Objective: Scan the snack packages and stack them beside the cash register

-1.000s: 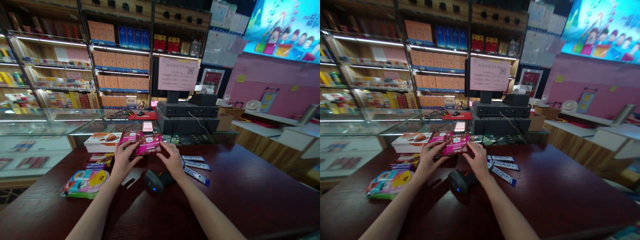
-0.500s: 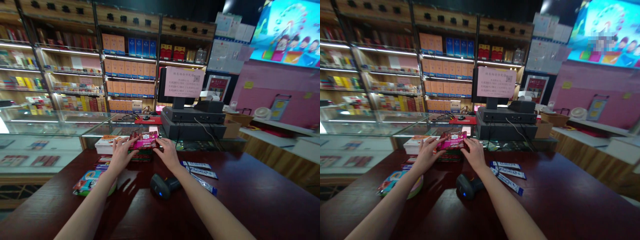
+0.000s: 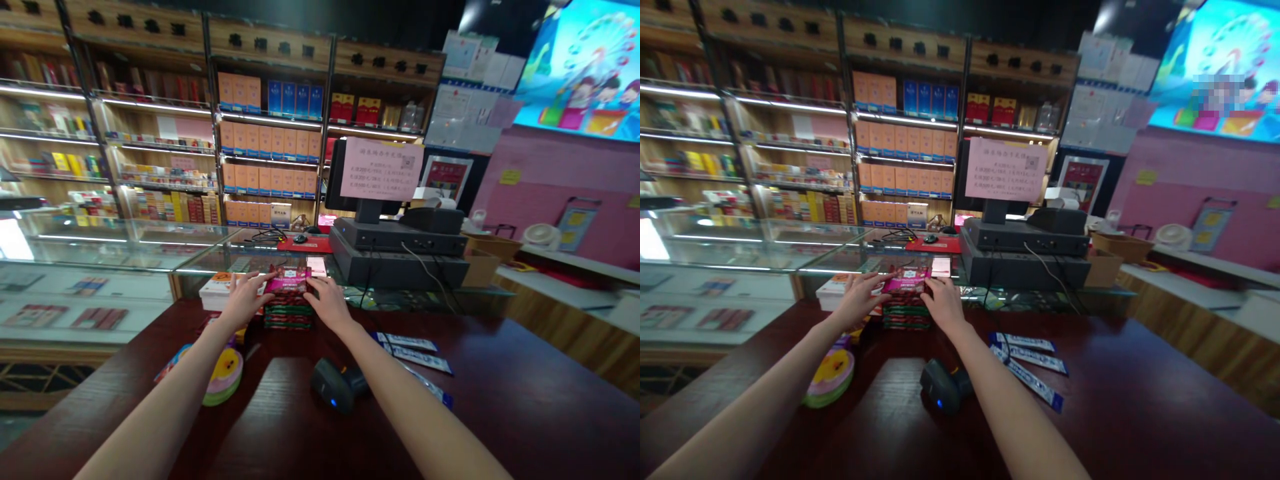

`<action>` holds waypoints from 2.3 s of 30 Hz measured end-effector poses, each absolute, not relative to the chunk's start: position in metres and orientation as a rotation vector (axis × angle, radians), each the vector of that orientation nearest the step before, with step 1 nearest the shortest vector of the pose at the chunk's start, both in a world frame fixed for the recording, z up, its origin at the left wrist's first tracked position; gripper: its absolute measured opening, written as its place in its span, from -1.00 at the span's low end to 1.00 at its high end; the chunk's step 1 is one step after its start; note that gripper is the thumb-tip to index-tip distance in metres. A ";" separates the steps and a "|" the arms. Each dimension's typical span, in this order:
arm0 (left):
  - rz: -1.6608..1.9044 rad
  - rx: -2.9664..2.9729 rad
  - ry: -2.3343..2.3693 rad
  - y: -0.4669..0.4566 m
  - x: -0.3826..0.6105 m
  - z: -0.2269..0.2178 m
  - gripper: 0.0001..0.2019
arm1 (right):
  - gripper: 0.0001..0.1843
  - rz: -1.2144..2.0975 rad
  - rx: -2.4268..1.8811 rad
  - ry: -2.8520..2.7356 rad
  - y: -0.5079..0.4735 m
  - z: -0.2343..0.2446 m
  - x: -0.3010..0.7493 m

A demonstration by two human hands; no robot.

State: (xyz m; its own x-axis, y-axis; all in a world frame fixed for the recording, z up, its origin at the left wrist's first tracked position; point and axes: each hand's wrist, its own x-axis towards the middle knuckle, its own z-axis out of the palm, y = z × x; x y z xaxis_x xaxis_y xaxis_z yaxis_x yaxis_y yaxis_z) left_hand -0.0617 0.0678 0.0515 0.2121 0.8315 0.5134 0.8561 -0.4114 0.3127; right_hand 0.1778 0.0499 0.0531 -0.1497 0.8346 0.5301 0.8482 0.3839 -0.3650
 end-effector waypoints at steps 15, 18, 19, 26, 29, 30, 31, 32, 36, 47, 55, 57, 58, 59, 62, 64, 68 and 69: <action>-0.901 -2.432 -1.698 0.076 -0.064 0.043 -0.52 | -0.52 0.008 -1.437 -1.984 0.052 0.046 0.177; -0.888 -2.422 -1.704 0.076 -0.064 0.044 -0.54 | -0.47 0.016 -1.445 -1.987 0.051 0.044 0.178; -0.884 -2.420 -1.706 0.076 -0.064 0.044 -0.54 | -0.47 0.015 -1.446 -1.990 0.051 0.044 0.178; -0.889 -2.417 -1.703 0.077 -0.063 0.042 -0.54 | -0.51 -0.010 -1.440 -2.011 0.058 0.042 0.180; -0.897 -2.418 -1.697 0.079 -0.063 0.041 -0.54 | -0.52 -0.009 -1.446 -1.998 0.060 0.041 0.181; -0.898 -2.417 -1.699 0.080 -0.064 0.040 -0.54 | -0.52 -0.008 -1.446 -1.993 0.060 0.040 0.181; -0.897 -2.416 -1.704 0.081 -0.064 0.040 -0.54 | -0.52 -0.008 -1.445 -1.989 0.060 0.040 0.181; -0.896 -2.416 -1.710 0.081 -0.064 0.039 -0.54 | -0.52 -0.007 -1.444 -1.987 0.060 0.039 0.181; -0.885 -2.421 -1.727 0.082 -0.066 0.039 -0.54 | -0.51 -0.006 -1.448 -1.993 0.059 0.038 0.181; -0.879 -2.414 -1.733 0.075 -0.064 0.045 -0.54 | -0.48 -0.001 -1.437 -2.007 0.054 0.037 0.181; -0.808 -2.375 -1.705 0.076 -0.063 0.045 -0.54 | -0.47 -0.009 -1.455 -2.019 0.053 0.035 0.180; -0.811 -2.365 -1.707 0.076 -0.063 0.045 -0.54 | -0.46 -0.008 -1.455 -2.018 0.054 0.034 0.181; -0.812 -2.364 -1.712 0.076 -0.062 0.045 -0.54 | -0.47 -0.005 -1.455 -2.018 0.054 0.034 0.181; -0.812 -2.366 -1.718 0.076 -0.062 0.045 -0.54 | -0.47 -0.002 -1.453 -2.018 0.054 0.034 0.181; -0.808 -2.383 -1.724 0.075 -0.062 0.044 -0.54 | -0.48 0.014 -1.446 -2.016 0.054 0.034 0.181; -0.811 -2.390 -1.721 0.074 -0.062 0.044 -0.52 | -0.47 0.024 -1.442 -2.016 0.054 0.034 0.181; -0.831 -2.391 -1.713 0.071 -0.061 0.045 -0.50 | -0.45 0.027 -1.439 -2.018 0.051 0.035 0.181; -0.835 -2.389 -1.713 0.070 -0.060 0.046 -0.50 | -0.45 0.027 -1.437 -2.017 0.051 0.036 0.181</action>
